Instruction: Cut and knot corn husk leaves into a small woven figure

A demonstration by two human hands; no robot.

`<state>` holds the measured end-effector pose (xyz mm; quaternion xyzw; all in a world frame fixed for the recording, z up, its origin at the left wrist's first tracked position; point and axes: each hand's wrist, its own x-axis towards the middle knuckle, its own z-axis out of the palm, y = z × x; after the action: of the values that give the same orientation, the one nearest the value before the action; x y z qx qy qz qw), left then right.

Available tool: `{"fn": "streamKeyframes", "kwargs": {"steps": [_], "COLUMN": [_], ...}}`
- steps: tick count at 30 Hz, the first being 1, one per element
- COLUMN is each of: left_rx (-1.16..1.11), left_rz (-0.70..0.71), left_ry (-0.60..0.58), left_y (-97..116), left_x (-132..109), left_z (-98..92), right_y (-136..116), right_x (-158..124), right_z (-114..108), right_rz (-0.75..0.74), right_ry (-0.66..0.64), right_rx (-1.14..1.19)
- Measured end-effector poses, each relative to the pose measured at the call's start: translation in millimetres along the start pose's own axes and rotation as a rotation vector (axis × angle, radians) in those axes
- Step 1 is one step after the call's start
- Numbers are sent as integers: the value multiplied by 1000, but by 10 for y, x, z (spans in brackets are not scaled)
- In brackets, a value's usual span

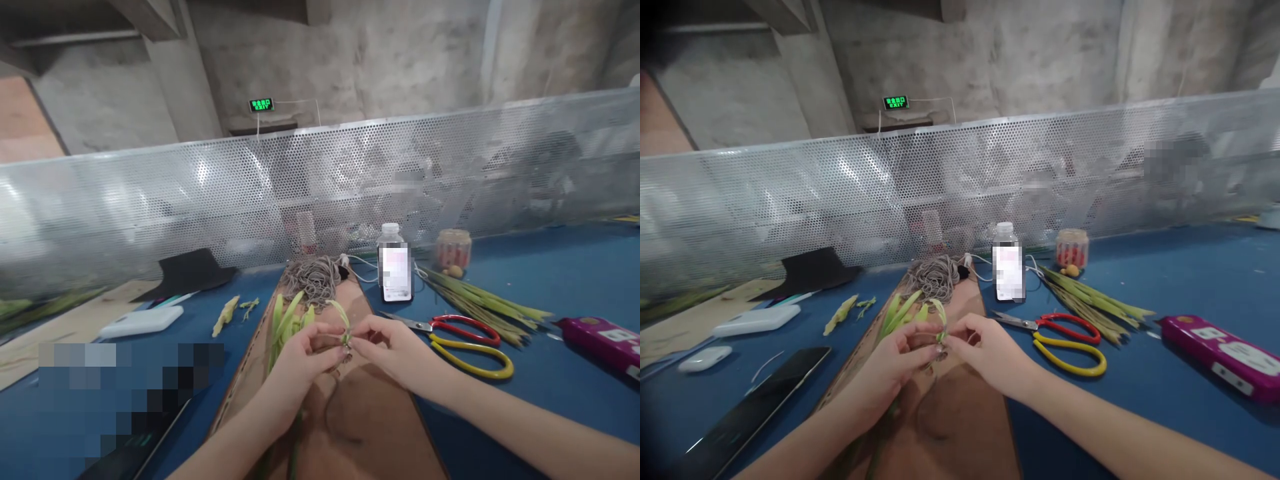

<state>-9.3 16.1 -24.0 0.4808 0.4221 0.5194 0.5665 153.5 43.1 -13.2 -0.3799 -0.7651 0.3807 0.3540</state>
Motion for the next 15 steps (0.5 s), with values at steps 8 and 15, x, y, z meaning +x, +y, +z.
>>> {"fn": "streamKeyframes", "kwargs": {"steps": [8, 15], "left_rx": [-234, -171], "left_rz": [-88, -26], "left_ry": [-89, -96], "left_y": [-32, -44], "left_x": [38, 37], "left_z": [-51, -45], "right_y": [84, 59], "right_x": [55, 37], "right_z": [10, 20], "right_rz": [42, 15], "right_ry": [-39, -5], "right_rx": [200, 199]}}
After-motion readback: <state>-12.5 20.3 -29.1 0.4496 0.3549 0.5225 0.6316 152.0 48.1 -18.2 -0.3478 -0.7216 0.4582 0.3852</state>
